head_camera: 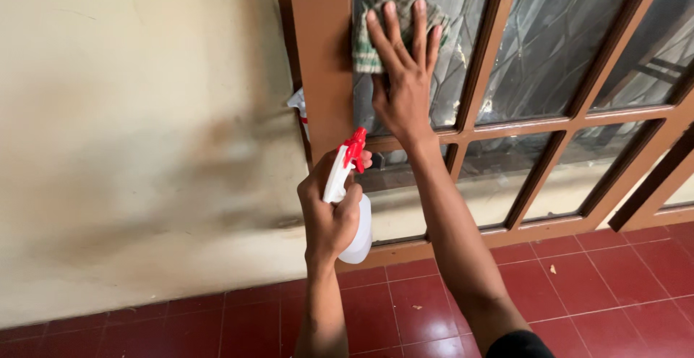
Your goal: The person cleans a multi-pane glass door using a spray bottle and a cloth. They spray the glass and wipe it repeatedly with the cloth, working across different panes of the door.
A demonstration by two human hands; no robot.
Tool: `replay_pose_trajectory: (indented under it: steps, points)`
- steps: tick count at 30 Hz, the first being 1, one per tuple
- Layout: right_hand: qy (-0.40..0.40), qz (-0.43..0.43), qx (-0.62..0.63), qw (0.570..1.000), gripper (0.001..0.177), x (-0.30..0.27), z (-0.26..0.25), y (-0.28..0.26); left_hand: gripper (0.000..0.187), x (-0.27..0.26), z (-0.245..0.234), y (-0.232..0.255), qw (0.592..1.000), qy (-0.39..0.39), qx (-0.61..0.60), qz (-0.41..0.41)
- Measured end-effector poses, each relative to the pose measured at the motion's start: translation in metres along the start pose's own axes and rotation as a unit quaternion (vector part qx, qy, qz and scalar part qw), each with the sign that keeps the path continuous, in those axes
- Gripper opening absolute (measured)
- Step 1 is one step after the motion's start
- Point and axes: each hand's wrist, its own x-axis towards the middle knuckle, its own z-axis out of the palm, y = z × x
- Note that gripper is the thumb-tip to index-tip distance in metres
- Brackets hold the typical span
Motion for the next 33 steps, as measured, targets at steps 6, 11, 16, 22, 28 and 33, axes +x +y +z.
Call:
replay_pose_trajectory:
  steps: [6,11,16,22,28,33]
  points:
    - [-0.013,-0.011,0.0,1.0,0.078,-0.086,-0.003,0.019,0.057,0.007,0.007,-0.003,0.999,0.009,-0.045,-0.017]
    - [0.029,0.026,-0.183,0.982,0.077,-0.034,-0.022,0.075,0.052,0.012,0.014,0.002,0.999,0.017,-0.033,0.026]
    - [0.038,-0.066,-0.112,0.991,0.076,0.04,-0.003,0.051,0.051,0.013,0.017,0.006,0.998,0.025,-0.036,0.035]
    - [-0.113,-0.134,-0.018,0.984,0.086,-0.042,-0.009,0.026,0.053,0.014,0.019,0.002,0.999,0.028,-0.024,0.03]
    - [-0.071,-0.108,-0.08,0.988,0.087,0.019,-0.024,0.064,0.051,0.016,0.014,0.004,0.998,0.037,-0.045,0.018]
    - [0.048,-0.072,-0.05,0.995,0.073,0.042,0.017,0.034,0.061,0.009,-0.007,-0.006,0.998,0.049,0.014,0.031]
